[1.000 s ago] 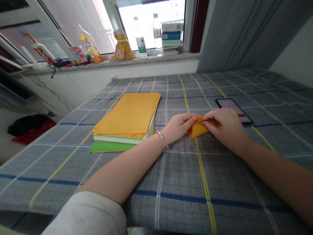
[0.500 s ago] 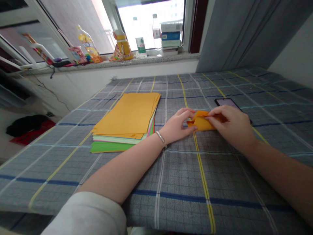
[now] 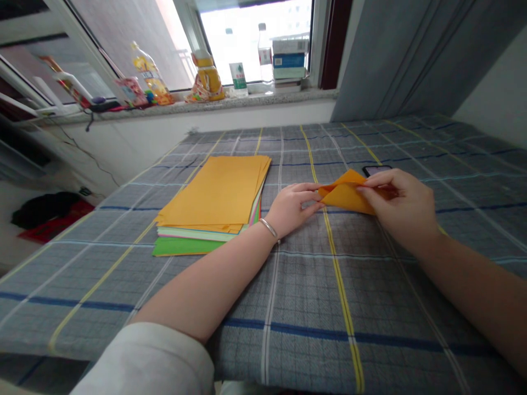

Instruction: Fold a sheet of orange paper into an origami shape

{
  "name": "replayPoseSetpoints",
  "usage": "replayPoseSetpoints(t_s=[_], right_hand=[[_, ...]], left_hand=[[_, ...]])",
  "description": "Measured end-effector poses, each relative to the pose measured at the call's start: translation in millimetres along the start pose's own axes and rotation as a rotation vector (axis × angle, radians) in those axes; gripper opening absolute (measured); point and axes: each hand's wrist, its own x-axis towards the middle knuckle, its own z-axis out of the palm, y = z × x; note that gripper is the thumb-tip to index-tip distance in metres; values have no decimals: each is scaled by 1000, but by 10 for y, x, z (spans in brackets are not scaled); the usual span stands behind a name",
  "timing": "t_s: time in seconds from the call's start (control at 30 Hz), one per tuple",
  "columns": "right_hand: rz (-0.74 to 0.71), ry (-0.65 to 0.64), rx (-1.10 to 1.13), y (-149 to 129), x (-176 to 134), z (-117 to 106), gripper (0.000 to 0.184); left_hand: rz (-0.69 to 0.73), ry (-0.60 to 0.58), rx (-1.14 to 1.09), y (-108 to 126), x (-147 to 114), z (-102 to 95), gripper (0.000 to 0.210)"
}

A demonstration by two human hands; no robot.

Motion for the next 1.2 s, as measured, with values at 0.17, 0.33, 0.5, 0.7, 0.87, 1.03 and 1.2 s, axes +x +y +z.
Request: replayPoseSetpoints(t_s=[0.17,0.33,0.5,0.7,0.87,1.03,1.2], right_hand=[[100,24,47,17,15,9,12],[154,60,108,46,28,46,17],[68,21,62,15,21,36,12],[-153,-39,-12,-101,-38,32,9],[-208,-70,-7,-120,-92,91,10],[-188,-66,26,-108,-96,133,11],[-135,-56,36,-120,-94,136,13]], left_hand=[[-125,48,-36,16,3,0,7],[-254,79,-200,35,0,7,5],[-188,144,-320,37,-9,21,17],[29,189,-250,159,-15,46,20],[-1,123,-129,243,-46,15,17],[23,53,-160,249,-56,23,27],[41,60,-198,283,-61,84,33]])
